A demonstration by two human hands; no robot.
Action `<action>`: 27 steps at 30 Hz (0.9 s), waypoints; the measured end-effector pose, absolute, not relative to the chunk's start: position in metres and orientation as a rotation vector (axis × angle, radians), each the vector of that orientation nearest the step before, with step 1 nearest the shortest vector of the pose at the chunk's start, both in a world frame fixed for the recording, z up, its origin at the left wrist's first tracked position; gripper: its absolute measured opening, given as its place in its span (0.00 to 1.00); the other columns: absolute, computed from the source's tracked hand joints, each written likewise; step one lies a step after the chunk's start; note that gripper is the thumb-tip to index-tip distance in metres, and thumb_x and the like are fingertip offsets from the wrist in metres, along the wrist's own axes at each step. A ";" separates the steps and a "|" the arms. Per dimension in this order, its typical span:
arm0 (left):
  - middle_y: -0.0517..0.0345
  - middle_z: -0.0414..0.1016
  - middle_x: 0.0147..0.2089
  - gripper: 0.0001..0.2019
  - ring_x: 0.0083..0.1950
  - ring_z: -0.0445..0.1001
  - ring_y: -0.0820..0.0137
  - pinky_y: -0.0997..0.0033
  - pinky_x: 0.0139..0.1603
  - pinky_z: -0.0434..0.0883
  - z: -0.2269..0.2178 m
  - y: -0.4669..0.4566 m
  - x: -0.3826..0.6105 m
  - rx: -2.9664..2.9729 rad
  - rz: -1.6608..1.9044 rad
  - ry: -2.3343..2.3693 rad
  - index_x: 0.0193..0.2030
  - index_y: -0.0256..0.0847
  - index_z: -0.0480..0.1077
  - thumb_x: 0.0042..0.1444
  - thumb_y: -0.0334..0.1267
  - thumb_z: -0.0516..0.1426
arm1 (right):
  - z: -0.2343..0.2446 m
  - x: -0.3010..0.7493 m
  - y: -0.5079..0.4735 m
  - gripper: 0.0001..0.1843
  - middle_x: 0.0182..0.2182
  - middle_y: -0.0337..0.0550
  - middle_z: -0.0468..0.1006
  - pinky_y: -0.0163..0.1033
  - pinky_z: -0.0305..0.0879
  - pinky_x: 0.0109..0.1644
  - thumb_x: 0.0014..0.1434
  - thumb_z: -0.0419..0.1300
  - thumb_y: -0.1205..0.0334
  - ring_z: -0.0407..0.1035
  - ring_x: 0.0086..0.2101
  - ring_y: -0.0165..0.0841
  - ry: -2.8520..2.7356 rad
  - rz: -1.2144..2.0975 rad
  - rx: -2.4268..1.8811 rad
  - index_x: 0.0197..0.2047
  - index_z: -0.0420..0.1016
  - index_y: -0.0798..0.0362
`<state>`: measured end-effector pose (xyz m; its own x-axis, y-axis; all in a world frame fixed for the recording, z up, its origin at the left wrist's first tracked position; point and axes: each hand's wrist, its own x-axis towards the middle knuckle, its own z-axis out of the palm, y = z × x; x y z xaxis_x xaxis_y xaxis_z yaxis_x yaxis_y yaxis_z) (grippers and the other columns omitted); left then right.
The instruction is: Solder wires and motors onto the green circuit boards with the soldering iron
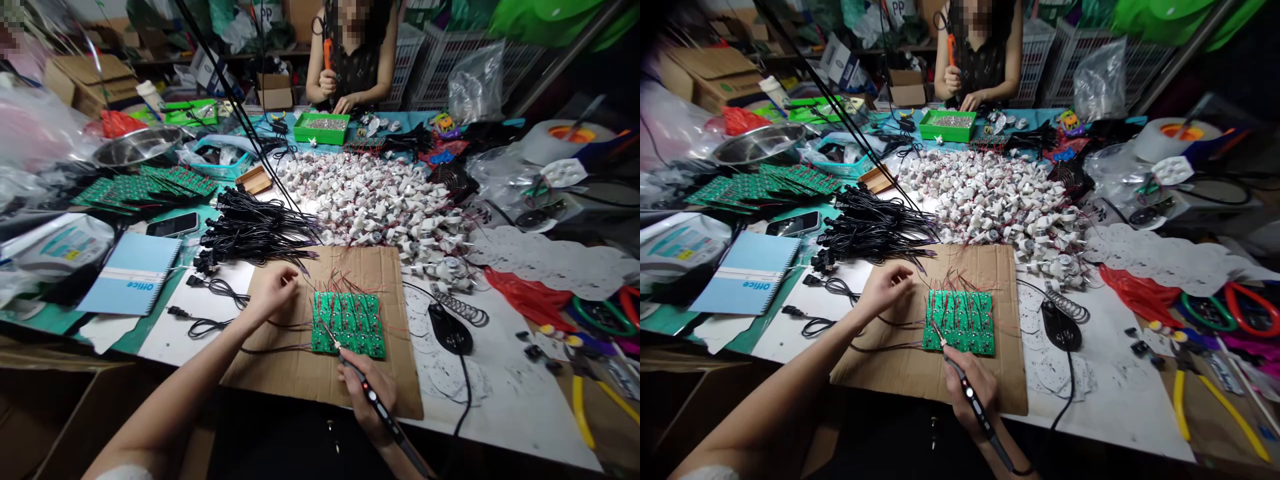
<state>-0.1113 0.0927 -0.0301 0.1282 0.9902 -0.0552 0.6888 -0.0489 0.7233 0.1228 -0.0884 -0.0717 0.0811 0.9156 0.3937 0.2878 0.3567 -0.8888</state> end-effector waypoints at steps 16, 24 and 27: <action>0.57 0.75 0.34 0.08 0.36 0.69 0.69 0.70 0.40 0.68 0.018 0.164 -0.110 2.002 0.850 1.582 0.35 0.40 0.74 0.62 0.41 0.57 | -0.069 0.123 -0.089 0.16 0.38 0.43 0.86 0.36 0.83 0.33 0.70 0.59 0.67 0.83 0.32 0.34 -1.425 0.682 -1.197 0.57 0.80 0.48; 0.60 0.75 0.29 0.11 0.32 0.70 0.71 0.70 0.36 0.67 0.001 0.067 -0.131 1.927 0.715 1.430 0.31 0.41 0.72 0.62 0.44 0.59 | -0.061 0.123 -0.085 0.13 0.35 0.42 0.86 0.35 0.82 0.32 0.71 0.59 0.62 0.83 0.29 0.34 -1.403 0.698 -1.296 0.54 0.82 0.48; 0.59 0.75 0.30 0.10 0.32 0.72 0.70 0.69 0.36 0.67 -0.015 0.047 -0.115 1.951 0.623 1.375 0.31 0.41 0.71 0.64 0.40 0.57 | -0.061 0.123 -0.083 0.13 0.34 0.41 0.86 0.35 0.81 0.33 0.71 0.59 0.61 0.82 0.28 0.33 -1.399 0.699 -1.324 0.54 0.82 0.48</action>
